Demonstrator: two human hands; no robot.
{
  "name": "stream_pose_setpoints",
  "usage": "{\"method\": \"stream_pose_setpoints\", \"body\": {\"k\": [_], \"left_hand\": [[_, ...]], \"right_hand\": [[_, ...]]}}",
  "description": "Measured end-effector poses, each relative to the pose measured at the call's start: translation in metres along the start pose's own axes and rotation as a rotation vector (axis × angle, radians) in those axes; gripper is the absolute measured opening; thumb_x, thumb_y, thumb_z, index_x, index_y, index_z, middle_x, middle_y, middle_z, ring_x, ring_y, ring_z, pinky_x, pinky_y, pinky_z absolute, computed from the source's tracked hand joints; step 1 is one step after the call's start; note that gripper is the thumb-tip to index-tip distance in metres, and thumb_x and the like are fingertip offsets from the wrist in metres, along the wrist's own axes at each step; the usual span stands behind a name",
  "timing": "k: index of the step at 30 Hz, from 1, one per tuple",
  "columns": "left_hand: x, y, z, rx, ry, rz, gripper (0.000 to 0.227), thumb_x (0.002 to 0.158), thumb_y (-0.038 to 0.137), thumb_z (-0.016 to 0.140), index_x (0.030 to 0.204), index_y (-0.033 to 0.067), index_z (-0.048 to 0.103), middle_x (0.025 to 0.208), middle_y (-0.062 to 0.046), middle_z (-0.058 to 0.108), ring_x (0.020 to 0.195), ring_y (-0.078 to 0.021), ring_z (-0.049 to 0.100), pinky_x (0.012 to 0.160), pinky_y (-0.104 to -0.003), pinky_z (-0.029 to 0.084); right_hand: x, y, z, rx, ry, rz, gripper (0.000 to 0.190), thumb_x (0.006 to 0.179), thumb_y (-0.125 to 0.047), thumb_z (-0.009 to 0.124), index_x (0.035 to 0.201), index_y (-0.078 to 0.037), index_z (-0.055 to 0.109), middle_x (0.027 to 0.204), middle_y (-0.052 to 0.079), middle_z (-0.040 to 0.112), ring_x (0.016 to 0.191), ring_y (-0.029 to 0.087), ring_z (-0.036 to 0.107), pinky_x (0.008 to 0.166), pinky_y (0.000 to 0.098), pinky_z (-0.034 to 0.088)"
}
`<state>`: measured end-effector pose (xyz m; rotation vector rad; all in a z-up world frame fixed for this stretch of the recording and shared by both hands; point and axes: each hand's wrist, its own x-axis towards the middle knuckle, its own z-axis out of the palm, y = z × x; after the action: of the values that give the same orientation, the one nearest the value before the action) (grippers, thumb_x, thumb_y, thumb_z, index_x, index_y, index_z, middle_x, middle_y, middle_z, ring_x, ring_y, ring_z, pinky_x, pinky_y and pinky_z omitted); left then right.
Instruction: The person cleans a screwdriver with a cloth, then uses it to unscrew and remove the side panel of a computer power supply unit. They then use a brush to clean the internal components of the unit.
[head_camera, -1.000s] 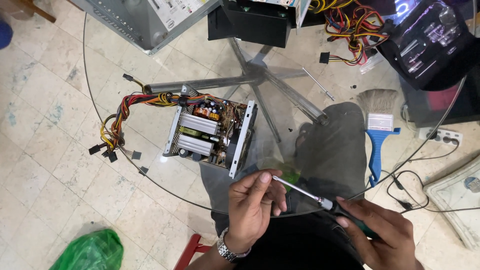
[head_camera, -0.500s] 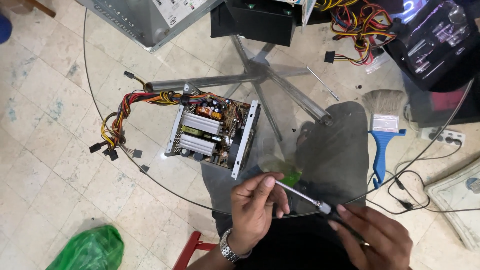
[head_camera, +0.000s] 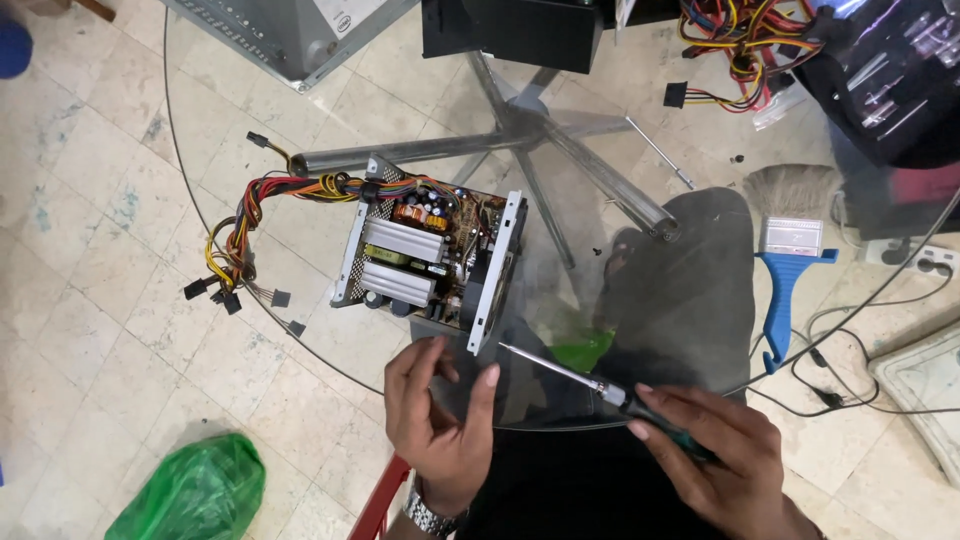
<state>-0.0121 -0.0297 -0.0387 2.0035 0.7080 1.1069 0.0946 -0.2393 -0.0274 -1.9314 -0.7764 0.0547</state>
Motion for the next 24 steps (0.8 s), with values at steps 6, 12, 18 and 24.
{"method": "stream_pose_setpoints", "body": {"k": [6, 12, 18, 24], "left_hand": [[0.016, 0.006, 0.006, 0.049, -0.079, -0.016, 0.028, 0.09, 0.018, 0.078, 0.112, 0.0022, 0.071, 0.107, -0.013, 0.071, 0.083, -0.0185, 0.068, 0.07, -0.027, 0.061], [0.012, -0.002, 0.005, 0.014, -0.091, -0.051, 0.027, 0.089, 0.013, 0.079, 0.114, 0.005, 0.072, 0.108, -0.011, 0.075, 0.073, -0.0094, 0.068, 0.042, -0.015, 0.043], [0.012, -0.007, 0.003, -0.092, -0.099, -0.11, 0.027, 0.087, 0.008, 0.081, 0.112, 0.0043, 0.073, 0.106, -0.011, 0.075, 0.06, -0.0031, 0.063, 0.04, -0.012, 0.038], [0.008, -0.014, 0.0, -0.149, -0.142, -0.14, 0.028, 0.088, 0.008, 0.081, 0.114, 0.0055, 0.073, 0.11, -0.011, 0.073, 0.046, 0.0012, 0.04, 0.037, -0.012, 0.033]], "right_hand": [[0.011, -0.002, 0.007, 0.018, -0.051, -0.031, 0.036, 0.076, -0.009, 0.085, 0.11, -0.001, 0.075, 0.103, 0.014, 0.079, 0.086, 0.018, 0.081, 0.08, 0.0271, 0.068], [0.012, -0.003, 0.01, -0.011, -0.04, -0.04, 0.036, 0.075, -0.01, 0.086, 0.108, -0.002, 0.075, 0.104, 0.013, 0.079, 0.089, 0.017, 0.08, 0.082, 0.0272, 0.068], [0.025, -0.013, 0.003, -0.074, -0.136, -0.092, 0.037, 0.075, -0.016, 0.087, 0.104, -0.003, 0.069, 0.107, 0.018, 0.072, 0.09, 0.022, 0.076, 0.083, 0.0305, 0.062], [0.028, -0.004, -0.007, -0.035, -0.348, 0.061, 0.03, 0.093, -0.018, 0.062, 0.118, -0.005, 0.072, 0.099, 0.008, 0.078, 0.073, 0.017, 0.079, 0.063, 0.0279, 0.057]]}}
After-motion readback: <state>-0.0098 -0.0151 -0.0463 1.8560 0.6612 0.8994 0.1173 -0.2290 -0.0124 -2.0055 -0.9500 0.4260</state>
